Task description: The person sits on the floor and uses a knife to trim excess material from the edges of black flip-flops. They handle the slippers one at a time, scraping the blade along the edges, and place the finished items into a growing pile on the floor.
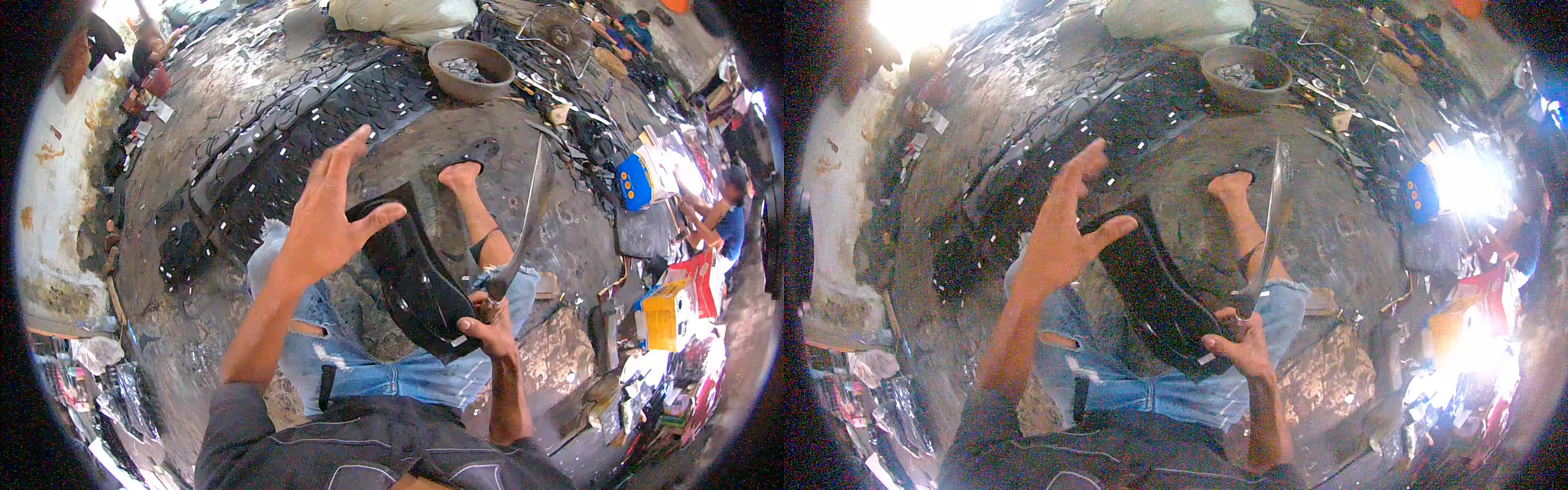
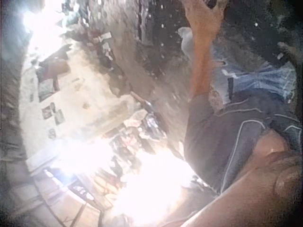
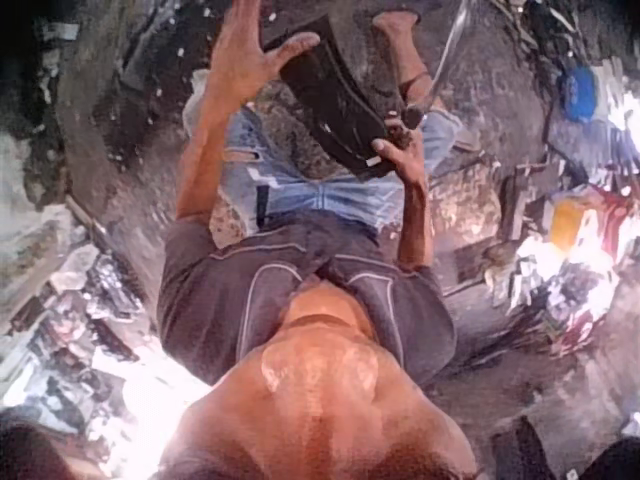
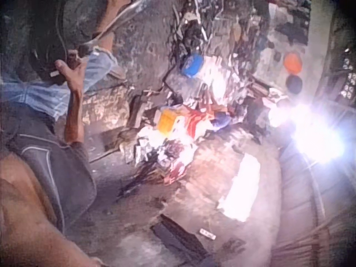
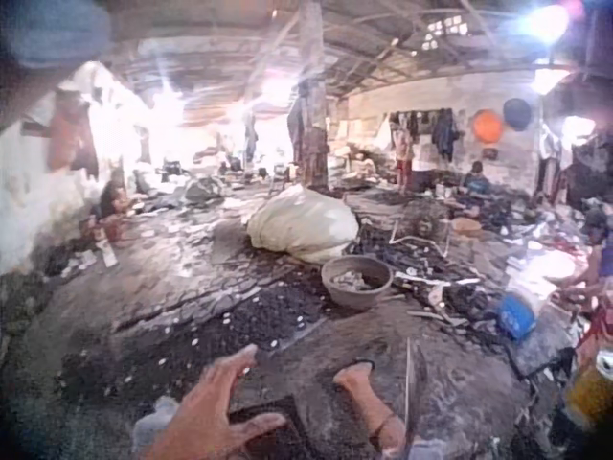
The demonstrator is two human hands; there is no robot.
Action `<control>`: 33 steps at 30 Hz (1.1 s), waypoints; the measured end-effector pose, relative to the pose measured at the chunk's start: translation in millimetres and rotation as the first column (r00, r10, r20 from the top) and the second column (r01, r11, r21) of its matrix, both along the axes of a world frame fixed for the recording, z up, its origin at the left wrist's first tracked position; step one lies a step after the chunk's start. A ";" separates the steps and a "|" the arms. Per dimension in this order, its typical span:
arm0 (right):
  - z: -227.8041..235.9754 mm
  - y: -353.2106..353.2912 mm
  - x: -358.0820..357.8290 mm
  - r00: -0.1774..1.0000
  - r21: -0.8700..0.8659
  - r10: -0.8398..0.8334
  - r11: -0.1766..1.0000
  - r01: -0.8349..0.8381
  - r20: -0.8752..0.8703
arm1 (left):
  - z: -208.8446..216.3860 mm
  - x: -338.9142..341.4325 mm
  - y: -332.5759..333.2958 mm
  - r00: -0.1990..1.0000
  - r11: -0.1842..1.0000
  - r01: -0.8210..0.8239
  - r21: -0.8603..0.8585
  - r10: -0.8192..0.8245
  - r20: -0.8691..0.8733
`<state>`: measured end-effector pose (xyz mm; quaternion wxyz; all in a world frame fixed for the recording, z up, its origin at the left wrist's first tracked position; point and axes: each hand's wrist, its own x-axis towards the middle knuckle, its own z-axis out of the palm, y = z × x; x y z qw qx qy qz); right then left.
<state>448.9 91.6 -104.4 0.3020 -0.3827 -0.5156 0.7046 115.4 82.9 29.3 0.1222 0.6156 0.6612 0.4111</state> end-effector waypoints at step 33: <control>33.6 -61.1 -47.5 0.894 0.223 0.173 0.933 -0.283 0.413 | -69.3 81.7 -112.9 0.120 0.898 -0.296 -0.326 0.374 0.920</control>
